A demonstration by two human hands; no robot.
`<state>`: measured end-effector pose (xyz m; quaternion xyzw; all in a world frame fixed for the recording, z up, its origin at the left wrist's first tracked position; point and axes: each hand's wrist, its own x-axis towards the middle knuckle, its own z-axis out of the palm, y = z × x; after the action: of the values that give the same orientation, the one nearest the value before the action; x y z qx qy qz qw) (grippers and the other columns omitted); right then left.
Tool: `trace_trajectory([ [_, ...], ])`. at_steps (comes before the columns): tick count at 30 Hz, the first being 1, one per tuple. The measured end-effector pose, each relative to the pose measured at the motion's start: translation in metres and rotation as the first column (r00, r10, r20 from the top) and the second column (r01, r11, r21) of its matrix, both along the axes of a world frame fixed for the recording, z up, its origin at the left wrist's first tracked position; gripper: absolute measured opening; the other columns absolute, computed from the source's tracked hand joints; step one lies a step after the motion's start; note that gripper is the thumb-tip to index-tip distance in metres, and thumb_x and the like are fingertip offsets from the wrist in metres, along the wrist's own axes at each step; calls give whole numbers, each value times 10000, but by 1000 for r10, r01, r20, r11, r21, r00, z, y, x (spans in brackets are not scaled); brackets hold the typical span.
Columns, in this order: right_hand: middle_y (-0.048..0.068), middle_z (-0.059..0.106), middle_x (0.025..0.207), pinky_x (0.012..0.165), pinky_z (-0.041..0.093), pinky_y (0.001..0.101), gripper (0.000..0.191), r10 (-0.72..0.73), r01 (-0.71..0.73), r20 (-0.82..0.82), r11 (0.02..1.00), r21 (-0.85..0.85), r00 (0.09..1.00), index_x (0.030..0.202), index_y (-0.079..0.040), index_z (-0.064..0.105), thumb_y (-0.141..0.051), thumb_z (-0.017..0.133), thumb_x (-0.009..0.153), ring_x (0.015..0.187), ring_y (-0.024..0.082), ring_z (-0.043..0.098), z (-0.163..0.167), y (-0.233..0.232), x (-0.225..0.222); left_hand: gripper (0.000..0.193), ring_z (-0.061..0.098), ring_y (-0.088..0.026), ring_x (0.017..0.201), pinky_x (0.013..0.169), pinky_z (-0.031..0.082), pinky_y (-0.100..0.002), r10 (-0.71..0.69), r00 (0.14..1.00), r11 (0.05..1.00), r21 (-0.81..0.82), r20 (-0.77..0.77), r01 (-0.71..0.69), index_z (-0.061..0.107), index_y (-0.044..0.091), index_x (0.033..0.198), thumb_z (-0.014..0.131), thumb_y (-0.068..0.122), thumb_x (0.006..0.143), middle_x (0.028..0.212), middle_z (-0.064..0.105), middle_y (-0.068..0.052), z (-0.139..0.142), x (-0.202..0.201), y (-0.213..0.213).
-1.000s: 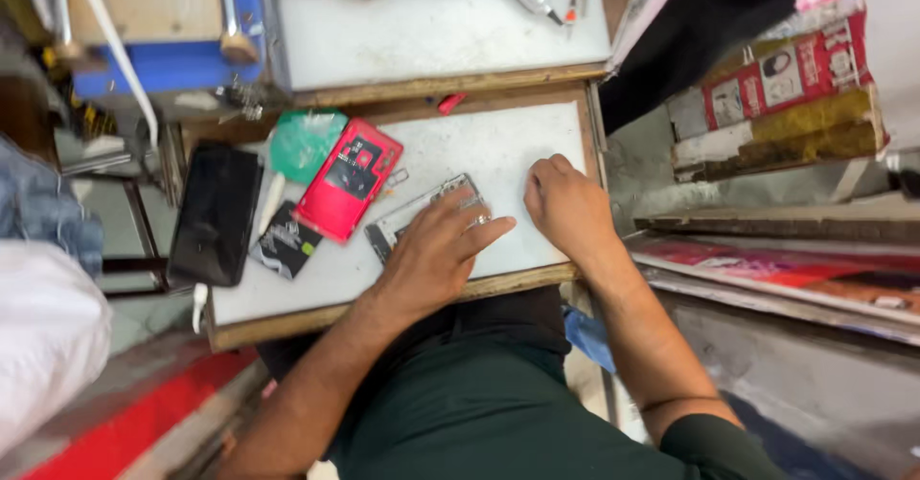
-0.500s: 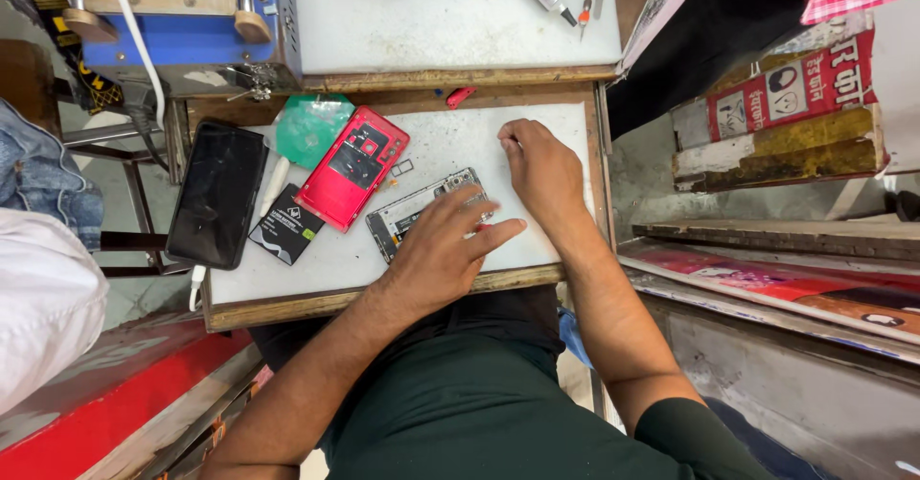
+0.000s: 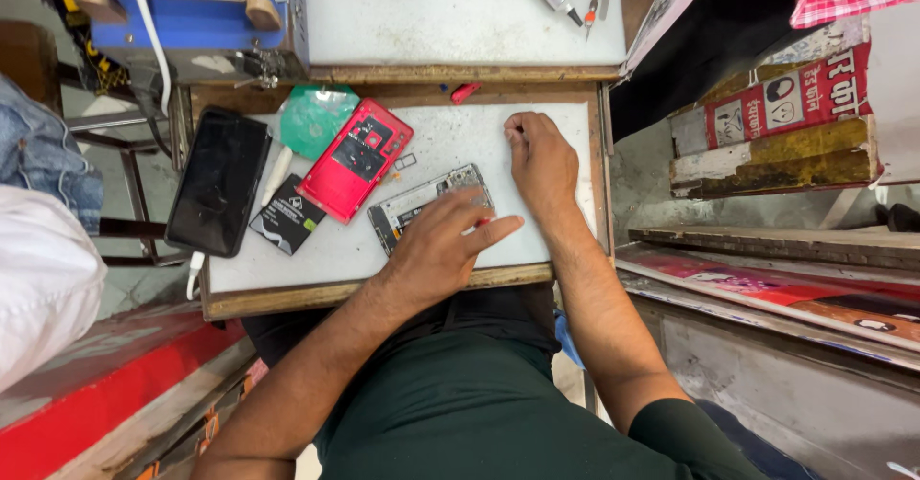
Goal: The person disassembles a red mobile phone, removes the battery, applies adhesive to the back cover, and reassembles the device. They use a screwdriver and adhesive tube to manipulate internal components and secure the back cover.
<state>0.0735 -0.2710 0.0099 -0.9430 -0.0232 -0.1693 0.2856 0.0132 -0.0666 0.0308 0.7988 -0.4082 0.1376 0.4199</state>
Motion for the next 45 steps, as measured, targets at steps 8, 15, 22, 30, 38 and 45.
trace_trajectory([
  [8,54,701,1024,656,525,397,52,7,-7,-45,1000,-3,999,1031,-128,721,-131,706,981,763,280,684,2,6,-5,508,635,-353,1079,906,537,-462,6,1000,997,-78,-23,-8,638,184,1290,688,-22,829,1076,630,-108,-1,-3,1],
  [15,33,702,997,616,509,379,136,-27,28,-147,1000,5,989,956,-102,702,-195,786,907,675,235,665,-1,3,-2,562,679,-321,1040,975,576,-453,-24,997,995,-94,-75,16,616,184,1347,673,-78,852,1031,648,-96,0,-1,1],
  [22,43,701,1044,673,537,361,72,21,-21,-42,1000,4,999,1045,-113,733,-108,714,976,784,249,687,-13,-4,-4,596,691,-328,982,827,575,-433,3,992,998,-63,-129,-12,544,197,1418,692,-28,886,1103,675,-118,-2,15,5],
  [30,39,707,1057,682,546,356,196,5,-2,-134,1000,22,991,1055,-139,785,-80,656,920,736,231,693,-6,0,-2,368,665,-313,762,671,535,-473,329,944,906,276,18,-321,690,132,1312,668,84,947,905,700,-91,9,83,20],
  [38,55,703,1049,691,547,356,205,34,-33,-21,998,45,999,1017,-124,763,-45,628,885,765,240,685,7,2,-6,109,691,-274,715,630,541,-431,426,855,827,255,297,-501,731,120,987,665,205,999,764,703,-74,42,130,8],
  [45,56,727,1015,661,539,342,180,-14,17,-28,992,125,1000,976,-107,755,-27,619,890,708,222,673,11,5,-5,144,741,-272,669,548,570,-433,496,856,684,541,146,-488,750,142,789,678,231,877,746,745,-84,36,133,-35],
])
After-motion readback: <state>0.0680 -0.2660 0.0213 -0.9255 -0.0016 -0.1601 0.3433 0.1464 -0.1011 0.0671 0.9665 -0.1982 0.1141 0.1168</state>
